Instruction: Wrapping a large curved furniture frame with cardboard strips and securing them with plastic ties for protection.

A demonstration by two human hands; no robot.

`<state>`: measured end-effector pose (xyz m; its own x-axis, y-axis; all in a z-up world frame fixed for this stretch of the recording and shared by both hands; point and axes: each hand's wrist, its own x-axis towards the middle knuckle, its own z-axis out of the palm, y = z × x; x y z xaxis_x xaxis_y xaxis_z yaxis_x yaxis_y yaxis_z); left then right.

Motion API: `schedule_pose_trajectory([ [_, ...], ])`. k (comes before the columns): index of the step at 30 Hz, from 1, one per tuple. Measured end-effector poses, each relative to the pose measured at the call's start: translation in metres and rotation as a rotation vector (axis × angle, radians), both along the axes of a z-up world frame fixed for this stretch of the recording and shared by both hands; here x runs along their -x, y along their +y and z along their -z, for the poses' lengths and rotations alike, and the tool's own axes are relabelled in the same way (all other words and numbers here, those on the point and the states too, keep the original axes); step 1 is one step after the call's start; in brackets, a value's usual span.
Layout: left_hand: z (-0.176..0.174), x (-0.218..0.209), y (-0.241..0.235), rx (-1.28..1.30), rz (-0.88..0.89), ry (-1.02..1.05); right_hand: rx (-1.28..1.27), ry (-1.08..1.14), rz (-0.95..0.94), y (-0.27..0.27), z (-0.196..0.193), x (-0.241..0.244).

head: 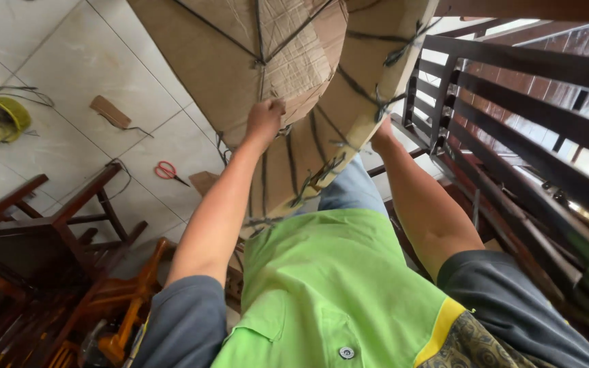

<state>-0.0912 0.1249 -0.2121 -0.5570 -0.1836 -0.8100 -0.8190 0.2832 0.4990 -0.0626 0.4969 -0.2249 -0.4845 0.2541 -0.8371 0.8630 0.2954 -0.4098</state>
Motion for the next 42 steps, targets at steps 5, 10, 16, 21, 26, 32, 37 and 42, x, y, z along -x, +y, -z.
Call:
schedule_pose_trajectory([
  [5,0.055,0.040,0.056,-0.031,0.118,-0.156,0.043,-0.106,-0.080,0.004,0.033,0.022],
  [10,0.060,0.050,0.091,-0.102,0.073,-0.288,0.095,-0.182,-0.118,0.002,0.049,0.023],
  [16,0.072,0.046,0.103,-0.135,-0.205,-0.205,0.133,-0.245,-0.139,0.014,0.048,0.010],
  [21,0.031,0.053,0.075,-0.164,-0.442,-0.002,0.199,-0.241,-0.161,0.007,0.037,0.004],
  [26,-0.032,0.058,0.052,-0.068,-0.392,0.217,0.271,-0.184,-0.200,-0.016,0.001,0.008],
  [32,-0.094,0.042,0.042,-0.043,-0.228,0.368,0.226,-0.034,-0.246,-0.013,-0.071,-0.005],
  [37,-0.135,0.039,0.035,-0.039,-0.111,0.510,0.033,0.080,-0.333,-0.013,-0.152,-0.004],
  [42,-0.191,0.043,0.034,-0.016,-0.005,0.744,-0.079,0.160,-0.483,-0.018,-0.207,-0.003],
])
